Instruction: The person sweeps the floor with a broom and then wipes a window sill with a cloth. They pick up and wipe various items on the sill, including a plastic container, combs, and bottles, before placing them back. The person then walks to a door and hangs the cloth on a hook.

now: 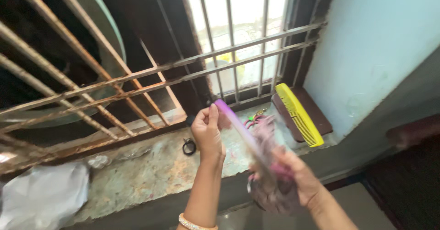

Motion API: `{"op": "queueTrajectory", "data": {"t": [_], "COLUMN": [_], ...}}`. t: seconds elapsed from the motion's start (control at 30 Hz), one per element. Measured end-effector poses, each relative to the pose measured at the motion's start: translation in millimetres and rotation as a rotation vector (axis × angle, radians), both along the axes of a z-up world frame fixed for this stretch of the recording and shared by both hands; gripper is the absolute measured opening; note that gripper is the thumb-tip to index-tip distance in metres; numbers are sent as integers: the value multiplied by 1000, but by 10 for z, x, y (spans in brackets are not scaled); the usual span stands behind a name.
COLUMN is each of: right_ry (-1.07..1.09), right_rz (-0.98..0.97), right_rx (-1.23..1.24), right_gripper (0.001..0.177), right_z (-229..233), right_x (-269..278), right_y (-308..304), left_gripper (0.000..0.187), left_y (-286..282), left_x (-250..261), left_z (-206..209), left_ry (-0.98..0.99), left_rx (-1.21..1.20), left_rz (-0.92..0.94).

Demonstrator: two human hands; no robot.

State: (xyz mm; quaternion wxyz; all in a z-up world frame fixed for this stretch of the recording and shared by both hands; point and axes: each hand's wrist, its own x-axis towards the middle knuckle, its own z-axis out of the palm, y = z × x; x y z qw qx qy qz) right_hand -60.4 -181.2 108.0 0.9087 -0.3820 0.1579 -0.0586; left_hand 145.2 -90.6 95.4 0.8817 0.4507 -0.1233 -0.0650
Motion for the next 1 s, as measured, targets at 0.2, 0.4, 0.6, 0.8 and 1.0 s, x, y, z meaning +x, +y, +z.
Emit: {"op": "queueTrajectory", "data": {"t": [0.2, 0.4, 0.6, 0.8, 1.0], "right_ry": [127, 257, 315, 333, 302], "right_rz": [-6, -543, -851, -894, -1199], "right_rx": [157, 214, 67, -48, -209], "right_gripper": [46, 48, 44, 40, 27], "right_z": [-537, -1314, -1227, -1169, -1588], "right_x": [-169, -550, -780, -699, -835], "right_y": [-239, -863, -980, -1014, -1430], "left_gripper": [26, 27, 23, 20, 11], "left_y": [-572, -1458, -2277, -2572, -2437], "left_x": [190, 612, 410, 305, 325], "left_z": [-258, -786, -1317, -1287, -1219], "left_ry": [-13, 105, 241, 220, 270], "left_rx": [139, 237, 376, 566, 580], "left_rz": [70, -28, -238, -214, -206]}}
